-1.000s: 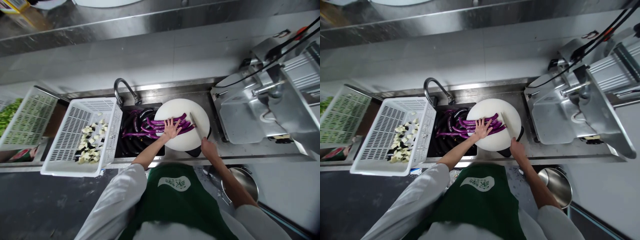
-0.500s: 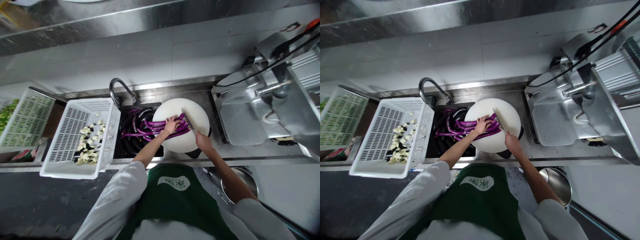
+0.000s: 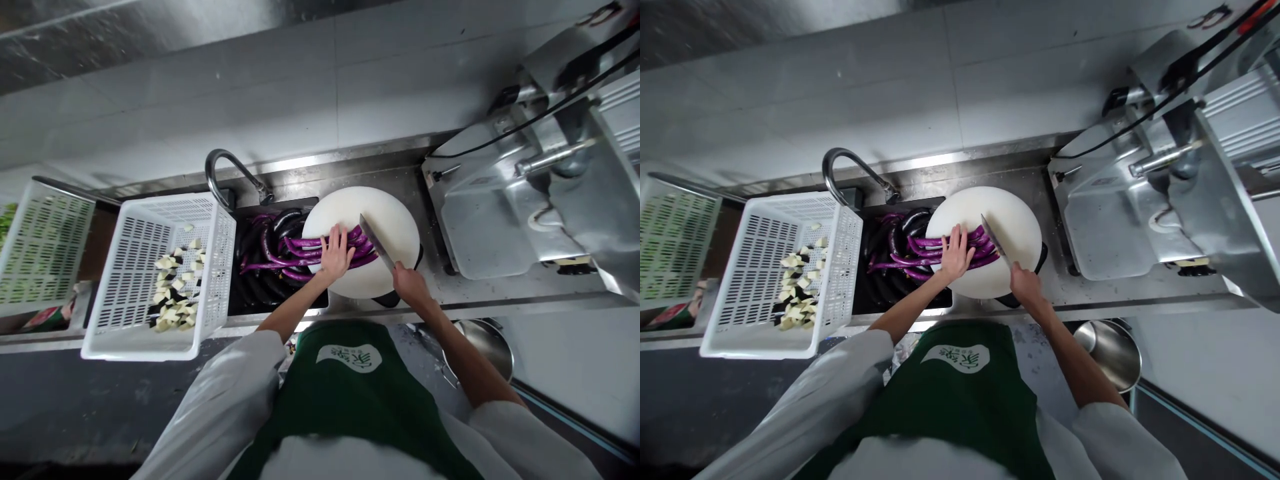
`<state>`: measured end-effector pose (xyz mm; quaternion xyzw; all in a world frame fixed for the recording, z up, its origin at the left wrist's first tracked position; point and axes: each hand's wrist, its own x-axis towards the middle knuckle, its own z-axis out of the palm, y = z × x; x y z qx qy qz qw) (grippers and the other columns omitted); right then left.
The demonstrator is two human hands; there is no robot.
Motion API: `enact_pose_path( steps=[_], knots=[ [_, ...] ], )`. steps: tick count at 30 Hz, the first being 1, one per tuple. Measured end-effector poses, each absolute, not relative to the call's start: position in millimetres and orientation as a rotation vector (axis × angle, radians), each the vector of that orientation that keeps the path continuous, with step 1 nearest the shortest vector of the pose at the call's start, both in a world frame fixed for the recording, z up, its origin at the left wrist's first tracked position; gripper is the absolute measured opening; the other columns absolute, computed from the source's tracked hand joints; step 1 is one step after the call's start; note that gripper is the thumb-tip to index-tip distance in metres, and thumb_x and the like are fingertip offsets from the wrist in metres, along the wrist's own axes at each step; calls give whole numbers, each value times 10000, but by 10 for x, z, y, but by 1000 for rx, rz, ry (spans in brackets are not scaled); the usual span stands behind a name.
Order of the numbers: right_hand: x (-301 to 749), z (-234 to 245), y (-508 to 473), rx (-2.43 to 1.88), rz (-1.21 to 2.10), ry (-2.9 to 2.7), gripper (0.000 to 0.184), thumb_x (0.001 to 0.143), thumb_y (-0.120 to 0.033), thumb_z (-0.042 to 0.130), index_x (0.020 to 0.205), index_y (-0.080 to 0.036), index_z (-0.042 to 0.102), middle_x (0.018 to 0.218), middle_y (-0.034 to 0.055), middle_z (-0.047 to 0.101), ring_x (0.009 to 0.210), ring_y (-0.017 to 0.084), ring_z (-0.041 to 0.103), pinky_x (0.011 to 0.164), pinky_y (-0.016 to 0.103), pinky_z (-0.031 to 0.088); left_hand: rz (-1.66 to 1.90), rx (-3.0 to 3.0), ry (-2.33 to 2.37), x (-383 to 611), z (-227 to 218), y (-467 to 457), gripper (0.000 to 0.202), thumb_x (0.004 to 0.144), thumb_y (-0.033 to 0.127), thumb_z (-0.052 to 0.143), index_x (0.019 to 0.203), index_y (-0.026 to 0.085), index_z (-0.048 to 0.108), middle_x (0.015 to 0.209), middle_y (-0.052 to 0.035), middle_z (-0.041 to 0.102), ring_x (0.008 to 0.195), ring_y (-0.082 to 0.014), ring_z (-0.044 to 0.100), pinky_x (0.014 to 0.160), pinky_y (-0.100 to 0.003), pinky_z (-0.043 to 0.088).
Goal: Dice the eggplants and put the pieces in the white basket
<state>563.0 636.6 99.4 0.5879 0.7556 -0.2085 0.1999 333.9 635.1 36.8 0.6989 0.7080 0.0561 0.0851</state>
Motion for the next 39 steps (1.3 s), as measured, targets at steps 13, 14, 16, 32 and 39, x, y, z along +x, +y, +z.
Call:
enact_pose_path(
  steps=[13,14,16,32,39],
  knots=[
    [5359,1353,6307,1602,-630,2035,325,1079,-267,288,1237,-102,520,1009,205,722,1006,314,724,839,354,471,124,2028,2072,3355,239,6332,716,1076,490,260,1661,82,198,1715,-170,196,1613,-341,96,1289,-625,71],
    [5375,1347,6328,1588,-629,2039,316,1079,-262,294,1229,-100,520,1007,207,721,1003,311,724,835,347,467,128,2024,2071,3351,242,6336,712,1077,487,260,1662,86,200,1716,-165,198,1613,-338,93,1291,-622,67],
    [5393,1309,6383,1569,-624,2056,303,1079,-253,299,1212,-98,522,1004,207,720,996,306,722,827,339,460,133,2020,2071,3343,246,6345,704,1078,480,256,1660,86,211,1715,-160,206,1614,-335,90,1295,-615,57],
    [5034,1122,6771,1688,-545,2134,364,1088,-319,283,1221,-101,544,1052,214,720,996,311,707,828,340,455,192,1974,2049,3337,187,6355,699,1087,454,181,1664,61,157,1715,-152,213,1619,-269,105,1318,-535,81],
    [4985,1166,6474,1635,-635,2052,322,1080,-277,309,1259,-106,515,1052,207,723,1007,296,711,846,334,456,202,1957,2049,3345,157,6368,694,1087,439,194,1655,40,188,1699,-174,254,1620,-282,96,1320,-537,69]
  ],
)
